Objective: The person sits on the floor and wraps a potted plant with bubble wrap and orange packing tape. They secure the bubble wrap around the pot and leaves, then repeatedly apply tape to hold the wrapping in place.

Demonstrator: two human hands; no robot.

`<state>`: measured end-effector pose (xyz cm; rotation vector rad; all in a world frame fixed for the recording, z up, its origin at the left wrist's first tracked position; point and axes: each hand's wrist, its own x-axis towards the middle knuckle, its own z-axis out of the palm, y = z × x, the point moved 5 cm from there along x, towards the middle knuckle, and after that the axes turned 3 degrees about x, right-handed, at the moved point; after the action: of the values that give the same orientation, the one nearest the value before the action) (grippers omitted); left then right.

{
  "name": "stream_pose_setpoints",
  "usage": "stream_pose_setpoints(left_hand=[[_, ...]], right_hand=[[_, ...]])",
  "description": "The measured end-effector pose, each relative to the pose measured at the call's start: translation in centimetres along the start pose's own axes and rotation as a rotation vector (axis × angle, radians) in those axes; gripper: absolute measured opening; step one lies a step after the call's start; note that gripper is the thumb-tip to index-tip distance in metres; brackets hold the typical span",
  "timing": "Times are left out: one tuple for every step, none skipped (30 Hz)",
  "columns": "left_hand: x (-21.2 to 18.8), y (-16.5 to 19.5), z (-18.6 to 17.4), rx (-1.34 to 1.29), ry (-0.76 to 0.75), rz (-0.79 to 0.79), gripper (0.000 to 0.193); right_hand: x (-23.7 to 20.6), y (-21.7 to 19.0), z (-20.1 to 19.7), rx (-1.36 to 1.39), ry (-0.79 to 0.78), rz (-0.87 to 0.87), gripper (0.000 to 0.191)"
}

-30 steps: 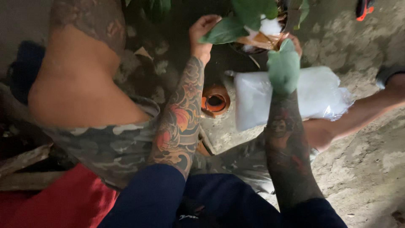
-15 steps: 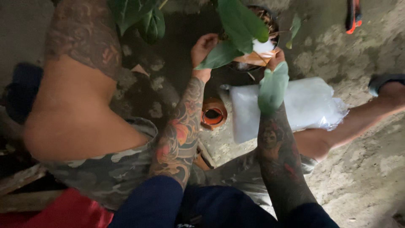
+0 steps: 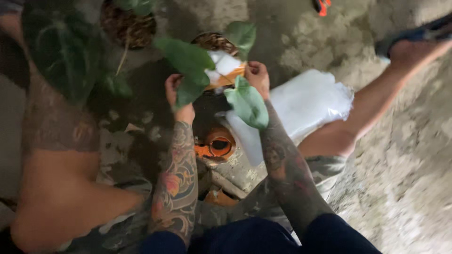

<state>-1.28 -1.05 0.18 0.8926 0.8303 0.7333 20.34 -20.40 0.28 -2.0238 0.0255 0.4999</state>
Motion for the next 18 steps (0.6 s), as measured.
stream_pose_setpoints(left_hand=[[-0.4,-0.2,0.1,-0.027,0.048,-0.066,0.027],[-0.8,0.1,0.4,-0.015,0.066,-0.035,0.031],[-1.2,0.3,0.7,-0.009,0.085,0.004,0.036],[-1.5,0.4,1.0,-0.006,0.109,0.053,0.042],[-1.7,0.2,1.6,0.037,0.080,0.074,0.045],[-1.8,-0.1,2.0,0.085,0.058,0.095,0.049],[-1.9,-0.5,2.3,0.134,0.039,0.112,0.053],[-1.8,-0.9,2.5,0.177,0.019,0.131,0.058],[-1.7,-1.4,2.7,0.217,-0.001,0.152,0.063],[-1.6,-1.8,2.8,0.260,-0.017,0.172,0.069],[-1.6,-2.3,2.8,0.290,0.002,0.166,0.066],[-1.6,-2.6,2.8,0.324,0.023,0.159,0.064],[-1.6,-2.7,2.8,0.355,0.045,0.149,0.062],[-1.8,-2.1,3.4,0.448,0.025,0.195,0.064],[-1.9,-1.6,4.0,0.538,0.001,0.239,0.067],[-1.8,-1.2,4.4,0.621,-0.026,0.290,0.071],[-1.6,-1.2,4.1,0.324,0.020,0.137,0.074],[-1.4,-1.2,4.0,0.025,0.062,-0.017,0.079]], right_hand=[[-1.0,-0.5,-0.3,0.052,0.067,-0.017,0.046],[-2.2,-1.0,-0.6,0.100,0.132,-0.034,0.049],[-3.2,-1.7,-0.6,0.239,0.126,-0.066,0.055],[-4.0,-2.6,-0.6,0.380,0.112,-0.108,0.060],[-4.8,-3.5,-0.1,0.522,0.087,-0.149,0.066],[-5.8,-4.4,0.8,0.651,-0.004,-0.179,0.069],[-6.6,-5.3,1.9,0.734,-0.098,-0.195,0.067],[-7.5,-6.2,2.8,0.802,-0.183,-0.208,0.065],[-8.1,-6.9,3.7,0.839,-0.241,-0.215,0.064],[-8.7,-7.3,4.4,0.866,-0.293,-0.215,0.062],[-9.2,-7.6,5.0,0.882,-0.340,-0.219,0.060],[-9.6,-7.6,5.3,0.884,-0.363,-0.212,0.059],[-9.9,-7.5,5.4,0.883,-0.372,-0.203,0.057],[-10.0,-7.1,5.3,0.870,-0.367,-0.188,0.055],[-10.1,-6.6,4.9,0.853,-0.352,-0.178,0.054],[-9.9,-6.0,4.4,0.830,-0.326,-0.165,0.052],[-9.8,-5.4,3.7,0.800,-0.293,-0.147,0.050],[-9.5,-4.7,3.2,0.756,-0.251,-0.128,0.049]])
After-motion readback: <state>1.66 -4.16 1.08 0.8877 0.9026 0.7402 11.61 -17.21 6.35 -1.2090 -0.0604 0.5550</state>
